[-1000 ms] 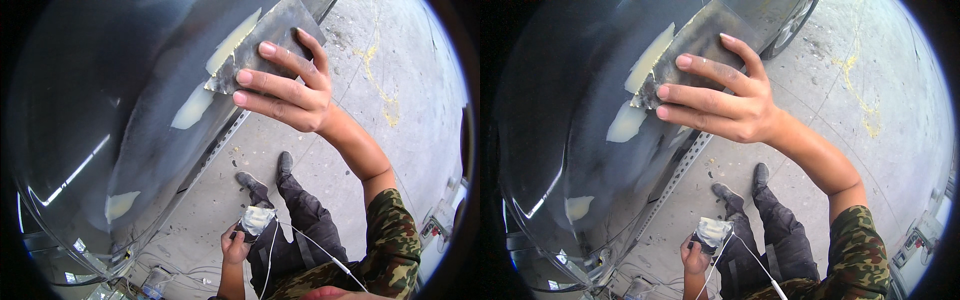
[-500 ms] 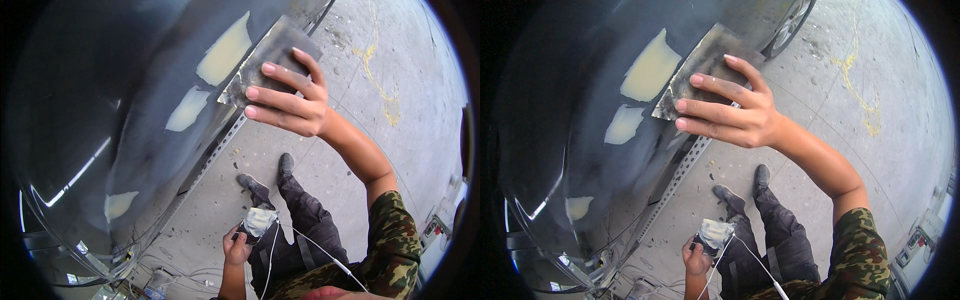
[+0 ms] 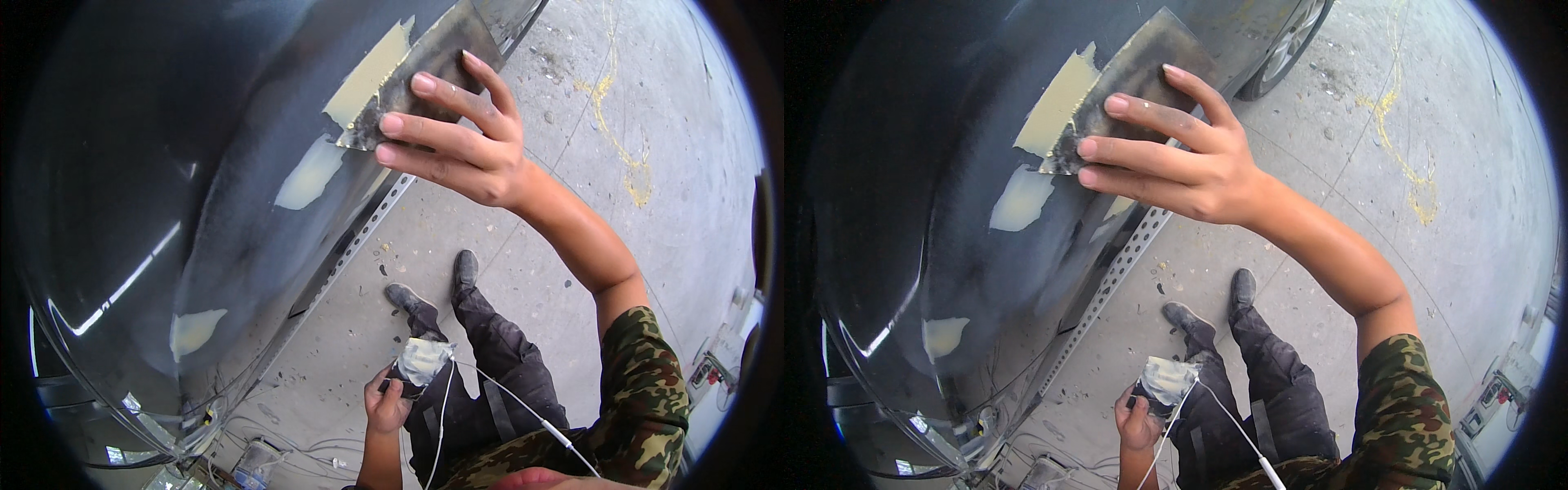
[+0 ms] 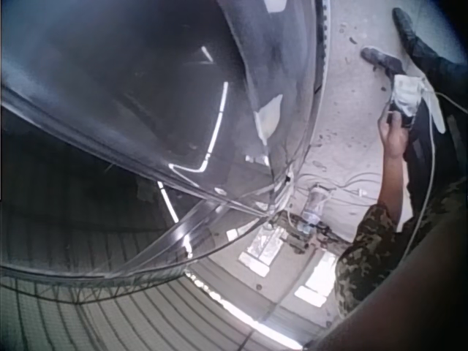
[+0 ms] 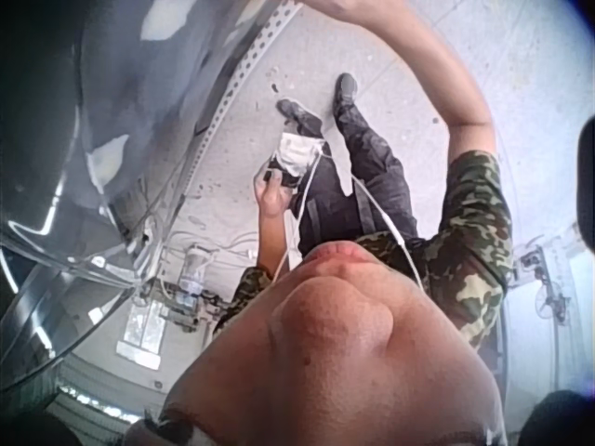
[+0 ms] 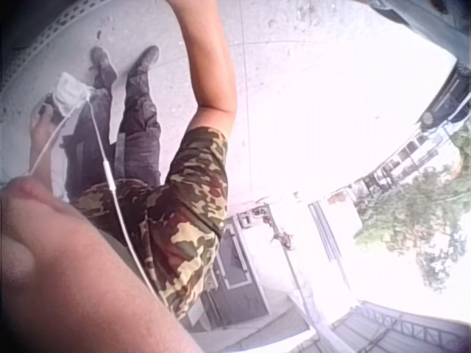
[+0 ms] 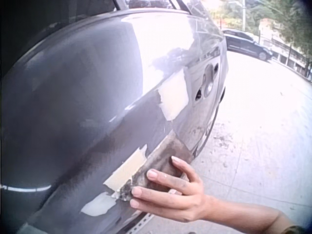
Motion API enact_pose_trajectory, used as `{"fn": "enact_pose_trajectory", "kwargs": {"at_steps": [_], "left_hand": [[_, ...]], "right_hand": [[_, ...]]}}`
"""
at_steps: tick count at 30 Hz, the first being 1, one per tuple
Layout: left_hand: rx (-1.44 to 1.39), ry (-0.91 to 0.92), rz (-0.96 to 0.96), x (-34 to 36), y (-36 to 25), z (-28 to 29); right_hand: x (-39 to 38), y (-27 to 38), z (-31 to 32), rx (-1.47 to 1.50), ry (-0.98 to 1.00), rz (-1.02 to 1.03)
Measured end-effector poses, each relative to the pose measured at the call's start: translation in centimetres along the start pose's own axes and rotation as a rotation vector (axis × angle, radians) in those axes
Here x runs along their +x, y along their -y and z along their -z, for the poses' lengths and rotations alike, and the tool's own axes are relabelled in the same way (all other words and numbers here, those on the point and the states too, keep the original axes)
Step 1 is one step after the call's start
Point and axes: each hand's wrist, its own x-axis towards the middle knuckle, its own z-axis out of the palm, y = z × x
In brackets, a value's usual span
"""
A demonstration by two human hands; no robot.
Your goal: The person applies body filler to several spots on a dark gray car using a metal spreader. They work on the front fender, door, and hood, smoothing the filler into each area. The person periodically scrapes excess filler from the spreader and continues applying to additional spots.
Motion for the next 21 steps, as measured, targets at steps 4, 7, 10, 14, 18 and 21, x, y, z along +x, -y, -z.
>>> {"fn": "enact_pose_trajectory", "kwargs": {"at_steps": [4,7,10,14,18,21], "left_hand": [[-0.021,0.048,-0.004,0.0,0.1,0.3],[-0.072,0.115,-0.006,0.1,0.1,0.4],[-0.076,0.123,-0.007,0.1,0.1,0.3],[-0.064,0.124,-0.016,0.2,0.2,0.2],[-0.038,0.110,-0.036,0.3,0.3,0.2],[-0.042,0.097,-0.022,0.4,0.4,0.3]], "right_hand": [[0.3,0.0,1.4,0.018,-0.024,0.022],[0.8,-0.3,2.2,-0.002,-0.093,0.050],[1.1,-0.5,2.4,-0.024,0.021,0.030],[0.8,-0.5,1.8,-0.002,0.033,0.047],[-0.5,-0.2,0.9,0.027,0.002,0.015],[-1.7,-0.1,0.3,0.042,0.013,-0.013]]}}
